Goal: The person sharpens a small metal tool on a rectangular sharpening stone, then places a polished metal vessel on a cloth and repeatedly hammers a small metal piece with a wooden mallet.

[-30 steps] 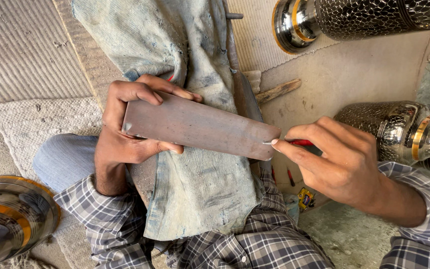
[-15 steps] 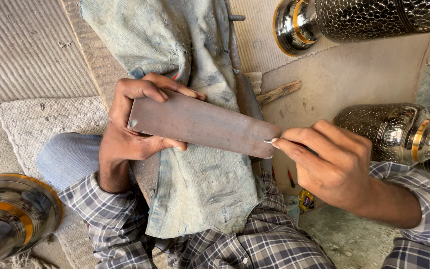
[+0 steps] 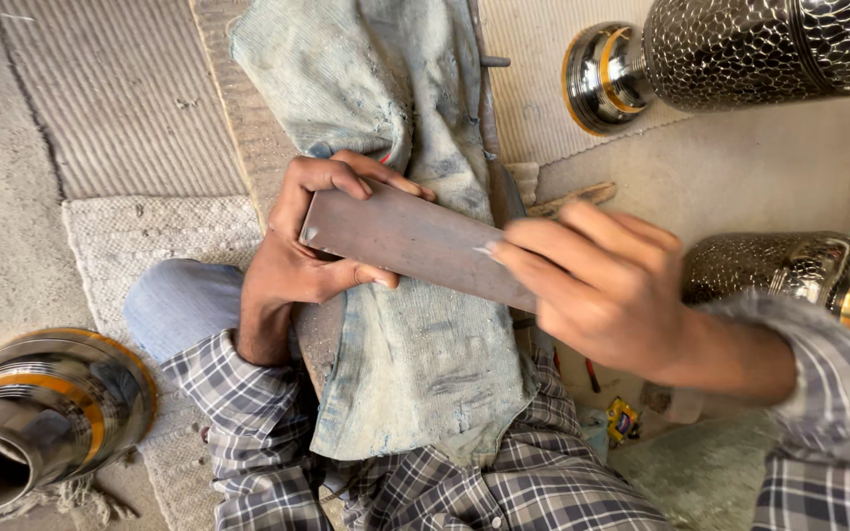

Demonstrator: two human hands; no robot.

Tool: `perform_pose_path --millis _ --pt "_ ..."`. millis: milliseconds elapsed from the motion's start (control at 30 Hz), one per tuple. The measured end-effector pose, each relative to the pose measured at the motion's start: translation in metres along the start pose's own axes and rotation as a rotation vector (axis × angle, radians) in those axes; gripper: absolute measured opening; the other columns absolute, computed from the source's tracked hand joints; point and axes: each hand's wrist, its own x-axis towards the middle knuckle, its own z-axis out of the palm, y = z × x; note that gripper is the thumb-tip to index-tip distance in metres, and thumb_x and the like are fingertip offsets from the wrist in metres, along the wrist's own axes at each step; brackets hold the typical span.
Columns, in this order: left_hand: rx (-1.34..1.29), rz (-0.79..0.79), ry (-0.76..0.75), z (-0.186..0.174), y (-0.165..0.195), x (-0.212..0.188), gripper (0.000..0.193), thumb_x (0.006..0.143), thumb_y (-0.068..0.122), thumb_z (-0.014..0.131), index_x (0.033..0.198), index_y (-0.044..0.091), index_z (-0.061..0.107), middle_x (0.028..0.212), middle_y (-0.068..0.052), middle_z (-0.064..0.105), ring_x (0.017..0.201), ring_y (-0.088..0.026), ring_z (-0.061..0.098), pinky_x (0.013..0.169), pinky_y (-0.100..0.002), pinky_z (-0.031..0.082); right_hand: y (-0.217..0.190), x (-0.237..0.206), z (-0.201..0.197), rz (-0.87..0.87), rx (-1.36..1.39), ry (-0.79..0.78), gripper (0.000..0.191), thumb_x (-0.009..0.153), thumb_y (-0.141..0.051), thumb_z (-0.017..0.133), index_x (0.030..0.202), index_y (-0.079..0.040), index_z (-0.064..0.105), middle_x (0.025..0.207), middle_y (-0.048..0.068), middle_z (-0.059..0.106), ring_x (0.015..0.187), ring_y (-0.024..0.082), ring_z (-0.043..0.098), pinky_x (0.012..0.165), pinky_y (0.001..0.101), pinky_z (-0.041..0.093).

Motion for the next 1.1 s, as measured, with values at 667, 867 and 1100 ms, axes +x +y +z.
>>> perform_pose_path --millis 667,867,1100 --pt "-0.034 0.002 0.033 0.001 -0.001 0.005 0.068 0.08 0.009 0.091 0.13 0.012 0.046 0.132 -0.019 0.06 0.126 -0.036 0.065 0.107 -0.054 0.063 -0.003 -0.021 -0.017 0.112 0.005 0.003 0.026 0.08 0.01 0.067 0.099 -0.003 0.078 0.097 0.004 0.072 0.076 0.014 0.061 0.061 0.0311 0.054" --pt "-0.07 -0.039 0.06 0.002 0.001 0.004 0.066 0.081 0.012 0.091 0.13 0.013 0.046 0.138 -0.018 0.061 0.127 -0.035 0.066 0.108 -0.053 0.062 0.009 0.018 0.02 -0.125 -0.03 0.056 0.013 0.084 0.002 0.075 0.094 -0.004 0.08 0.094 0.0 0.075 0.071 0.015 0.06 0.048 0.0327 0.045" --pt "-0.044 -0.003 0.047 0.0 -0.001 0.006 0.069 0.08 0.012 0.092 0.131 0.012 0.047 0.134 -0.017 0.061 0.128 -0.033 0.065 0.112 -0.053 0.061 0.0 -0.03 -0.009 0.089 0.022 0.033 0.028 0.081 0.009 0.066 0.103 -0.003 0.078 0.1 0.003 0.071 0.082 0.015 0.063 0.062 0.0291 0.054"
